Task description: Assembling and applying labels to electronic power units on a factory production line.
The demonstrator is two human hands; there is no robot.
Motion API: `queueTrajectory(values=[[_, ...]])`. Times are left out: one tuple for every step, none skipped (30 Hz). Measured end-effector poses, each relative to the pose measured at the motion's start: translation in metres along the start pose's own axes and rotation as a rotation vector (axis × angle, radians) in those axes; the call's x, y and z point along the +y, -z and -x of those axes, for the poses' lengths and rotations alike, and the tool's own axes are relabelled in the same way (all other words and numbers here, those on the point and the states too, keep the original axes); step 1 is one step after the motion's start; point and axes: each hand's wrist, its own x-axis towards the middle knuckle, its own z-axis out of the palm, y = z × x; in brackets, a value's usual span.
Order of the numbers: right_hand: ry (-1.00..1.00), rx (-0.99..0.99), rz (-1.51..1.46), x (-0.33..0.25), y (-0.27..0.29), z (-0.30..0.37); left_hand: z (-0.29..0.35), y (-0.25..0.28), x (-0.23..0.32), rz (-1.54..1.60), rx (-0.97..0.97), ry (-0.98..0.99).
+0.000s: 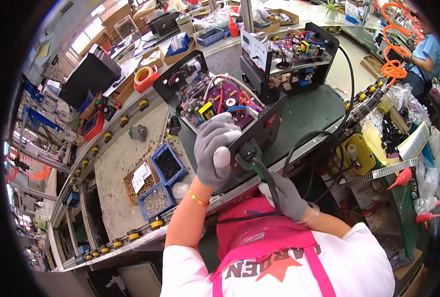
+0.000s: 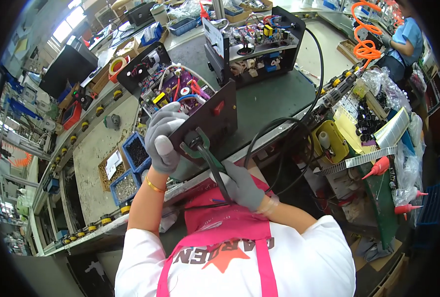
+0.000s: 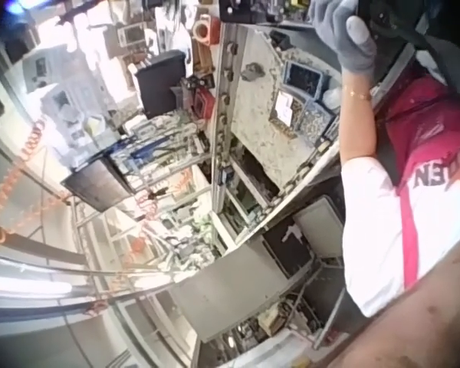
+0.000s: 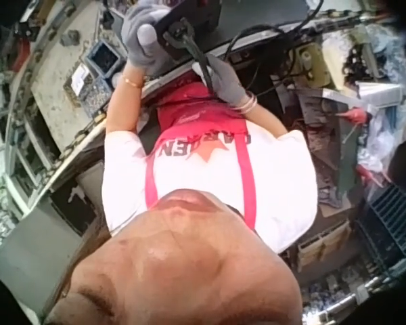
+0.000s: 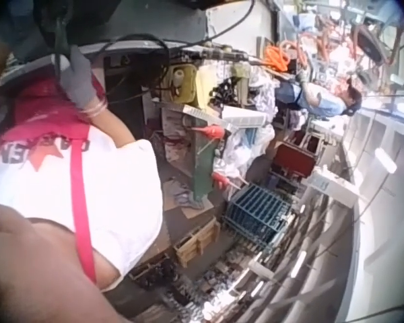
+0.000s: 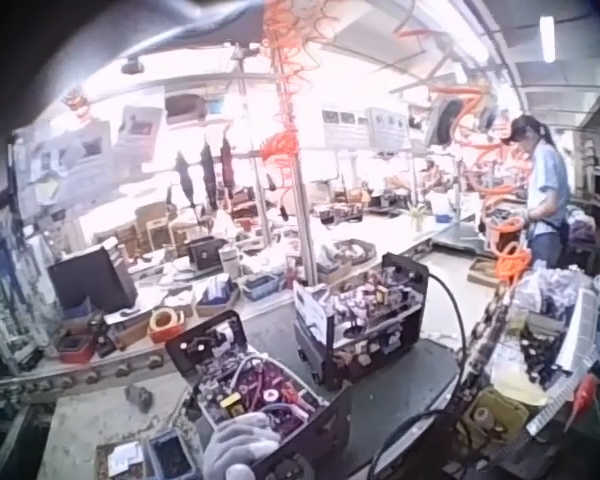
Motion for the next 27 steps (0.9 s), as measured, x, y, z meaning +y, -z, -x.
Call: queueTrajectory(values=[[-0.054, -0.028, 0.042, -0.012, 0.006, 0.008, 0.001, 0.0, -0.002, 0.012, -0.015, -0.015], [-0.107, -0.055, 0.083, -0.016, 0.012, 0.014, 0.0, 0.003, -0.002, -0.008, -0.058, -0.012], [-0.099, -0.034, 0.087, -0.004, 0.017, 0.023, -0.003, 0.002, 0.002, -0.013, -0.059, -0.004], [-0.025, 0.055, 0.123, 0.017, 0.021, 0.031, -0.007, 0.0, 0.004, -0.015, -0.06, -0.002], [0.053, 0.135, 0.154, 0.031, 0.025, 0.035, -0.005, -0.001, 0.003, 0.003, -0.021, -0.011], [0.069, 0.148, 0.159, 0.033, 0.037, 0.038, -0.003, -0.002, 0.002, -0.004, -0.026, 0.02], [-0.064, 0.254, -0.052, 0.029, 0.048, 0.047, -0.003, 0.0, 0.003, 0.007, -0.045, 0.028], [-0.197, 0.354, -0.267, 0.027, 0.06, 0.051, -0.006, 0.003, 0.003, 0.016, -0.064, 0.035], [-0.121, 0.442, -0.233, 0.032, 0.074, 0.046, -0.014, 0.003, 0.007, 0.064, -0.111, 0.067], [-0.044, 0.528, -0.197, 0.035, 0.09, 0.032, -0.022, 0.007, 0.008, 0.074, -0.115, 0.057], [0.049, 0.596, -0.168, 0.032, 0.105, 0.02, -0.032, 0.013, 0.008, 0.088, -0.229, 0.087], [0.144, 0.657, -0.142, 0.031, 0.12, 0.0, -0.042, 0.019, 0.009, 0.091, -0.344, 0.117], [0.252, 0.714, -0.073, 0.029, 0.139, -0.022, -0.059, 0.021, 0.015, 0.059, -0.386, 0.168], [0.364, 0.778, 0.007, 0.023, 0.164, -0.042, -0.072, 0.021, 0.01, 0.016, -0.421, 0.159], [0.365, 0.824, 0.072, 0.017, 0.189, -0.061, -0.087, 0.018, 0.009, -0.025, -0.439, 0.243], [0.37, 0.862, 0.131, 0.008, 0.215, -0.079, -0.103, 0.018, 0.01, -0.078, -0.453, 0.327], [0.408, 0.902, 0.131, 0.009, 0.247, -0.101, -0.115, 0.012, 0.0, -0.179, -0.445, 0.225], [0.446, 0.947, 0.134, 0.01, 0.278, -0.121, -0.129, 0.004, -0.008, -0.287, -0.512, 0.232], [0.38, 0.975, 0.158, 0.003, 0.299, -0.14, -0.139, -0.003, -0.017, -0.358, -0.57, 0.246], [0.311, 1.007, 0.186, -0.003, 0.317, -0.156, -0.145, -0.014, -0.03, -0.424, -0.628, 0.26], [0.239, 0.962, 0.039, -0.009, 0.325, -0.17, -0.15, -0.024, -0.041, -0.471, -0.675, 0.27], [0.157, 0.924, -0.09, -0.014, 0.334, -0.18, -0.154, -0.037, -0.054, -0.497, -0.723, 0.282], [0.105, 0.864, -0.128, -0.002, 0.355, -0.192, -0.16, -0.052, -0.067, -0.568, -0.836, 0.305], [0.004, 0.869, -0.133, 0.008, 0.362, -0.199, -0.164, -0.067, -0.07, -0.571, -0.835, 0.302], [-0.048, 0.816, -0.049, 0.008, 0.361, -0.2, -0.17, -0.078, -0.069, -0.663, -0.913, 0.369], [-0.1, 0.766, 0.038, 0.011, 0.36, -0.196, -0.173, -0.087, -0.07, -0.75, -0.99, 0.438], [-0.036, 0.77, 0.057, 0.005, 0.34, -0.189, -0.174, -0.092, -0.078, -0.758, -0.984, 0.442]])
